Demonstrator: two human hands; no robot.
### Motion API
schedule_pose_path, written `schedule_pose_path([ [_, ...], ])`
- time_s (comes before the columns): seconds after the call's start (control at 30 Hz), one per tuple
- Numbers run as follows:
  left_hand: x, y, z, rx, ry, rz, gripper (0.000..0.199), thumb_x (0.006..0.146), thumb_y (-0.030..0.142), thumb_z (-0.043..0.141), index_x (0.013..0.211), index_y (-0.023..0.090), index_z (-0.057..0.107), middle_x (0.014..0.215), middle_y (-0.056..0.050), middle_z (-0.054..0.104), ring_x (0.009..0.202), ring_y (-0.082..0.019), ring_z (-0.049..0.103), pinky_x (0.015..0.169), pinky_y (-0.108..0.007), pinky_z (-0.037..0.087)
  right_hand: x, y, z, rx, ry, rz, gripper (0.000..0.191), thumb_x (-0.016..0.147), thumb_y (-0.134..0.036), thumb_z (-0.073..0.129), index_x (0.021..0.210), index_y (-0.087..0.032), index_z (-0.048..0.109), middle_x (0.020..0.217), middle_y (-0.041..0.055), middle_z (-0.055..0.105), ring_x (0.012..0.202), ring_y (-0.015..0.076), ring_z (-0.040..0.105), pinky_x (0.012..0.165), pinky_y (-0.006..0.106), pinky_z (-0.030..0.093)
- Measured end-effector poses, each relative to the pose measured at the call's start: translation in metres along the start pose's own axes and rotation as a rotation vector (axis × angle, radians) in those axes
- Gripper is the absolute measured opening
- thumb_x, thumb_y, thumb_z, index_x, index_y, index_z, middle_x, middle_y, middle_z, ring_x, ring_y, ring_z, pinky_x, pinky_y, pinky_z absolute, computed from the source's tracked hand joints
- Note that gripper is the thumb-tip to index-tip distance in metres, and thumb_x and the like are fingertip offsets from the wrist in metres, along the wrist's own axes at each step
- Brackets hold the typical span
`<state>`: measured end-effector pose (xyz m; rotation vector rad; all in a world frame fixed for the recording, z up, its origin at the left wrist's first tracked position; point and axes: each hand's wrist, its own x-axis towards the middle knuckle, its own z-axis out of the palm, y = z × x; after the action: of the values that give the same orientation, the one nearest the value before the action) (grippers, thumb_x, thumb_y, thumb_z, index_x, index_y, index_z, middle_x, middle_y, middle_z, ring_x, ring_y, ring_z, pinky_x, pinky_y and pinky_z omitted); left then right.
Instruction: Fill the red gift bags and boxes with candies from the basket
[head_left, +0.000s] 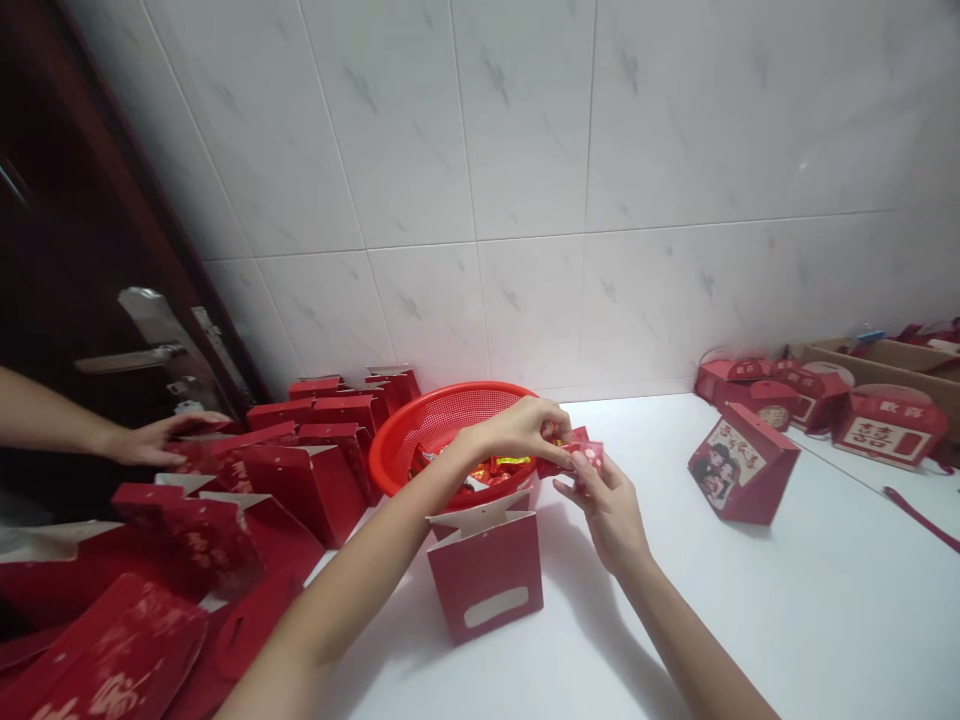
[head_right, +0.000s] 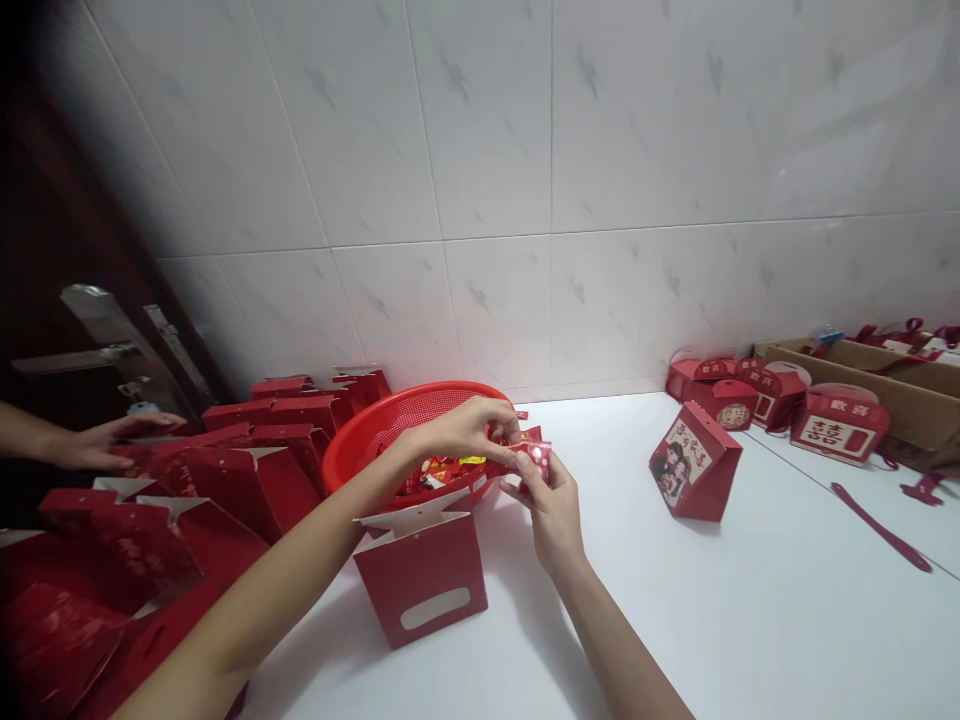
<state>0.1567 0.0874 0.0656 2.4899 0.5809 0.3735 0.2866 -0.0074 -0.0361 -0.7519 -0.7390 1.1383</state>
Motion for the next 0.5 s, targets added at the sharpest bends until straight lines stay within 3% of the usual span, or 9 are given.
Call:
schedule_pose_path([
  [0.17,0.0,-0.006,0.006,0.042,-0.021,0.078,0.018,0.079,0.033,0.076,0.079,0.017,0.069,0.071,0.003,0.053,0.065,-0.011,0.049,0.056,-0.022,0.035,-0.001,0.0,0.003,0.049,-0.012,0.074,0.04,0.065,-0.047,0.089,0.092,-0.02,0.077,0.1,0.0048,0.073,0.094,0.0191,0.068,0.073,0.027,0.06],
  [0.4,0.0,-0.012,0.008,0.013,0.074,0.131,0.018,0.084,0.036,0.075,0.086,0.018,0.077,0.078,-0.001,0.058,0.074,-0.013,0.056,0.068,-0.025,0.043,0.001,-0.001,0.003,0.199,0.03,0.151,0.046,0.057,-0.049,0.093,0.089,-0.02,0.078,0.097,0.0034,0.075,0.086,0.0156,0.069,0.068,0.023,0.061],
  [0.5,0.001,-0.012,0.013,-0.037,0.13,0.119,0.03,0.09,0.044,0.067,0.079,0.018,0.078,0.078,-0.003,0.06,0.076,-0.014,0.057,0.071,-0.026,0.044,0.003,0.001,0.0,0.207,0.044,0.141,0.044,0.057,-0.046,0.093,0.09,-0.021,0.078,0.098,0.0026,0.075,0.089,0.0159,0.069,0.07,0.023,0.061],
])
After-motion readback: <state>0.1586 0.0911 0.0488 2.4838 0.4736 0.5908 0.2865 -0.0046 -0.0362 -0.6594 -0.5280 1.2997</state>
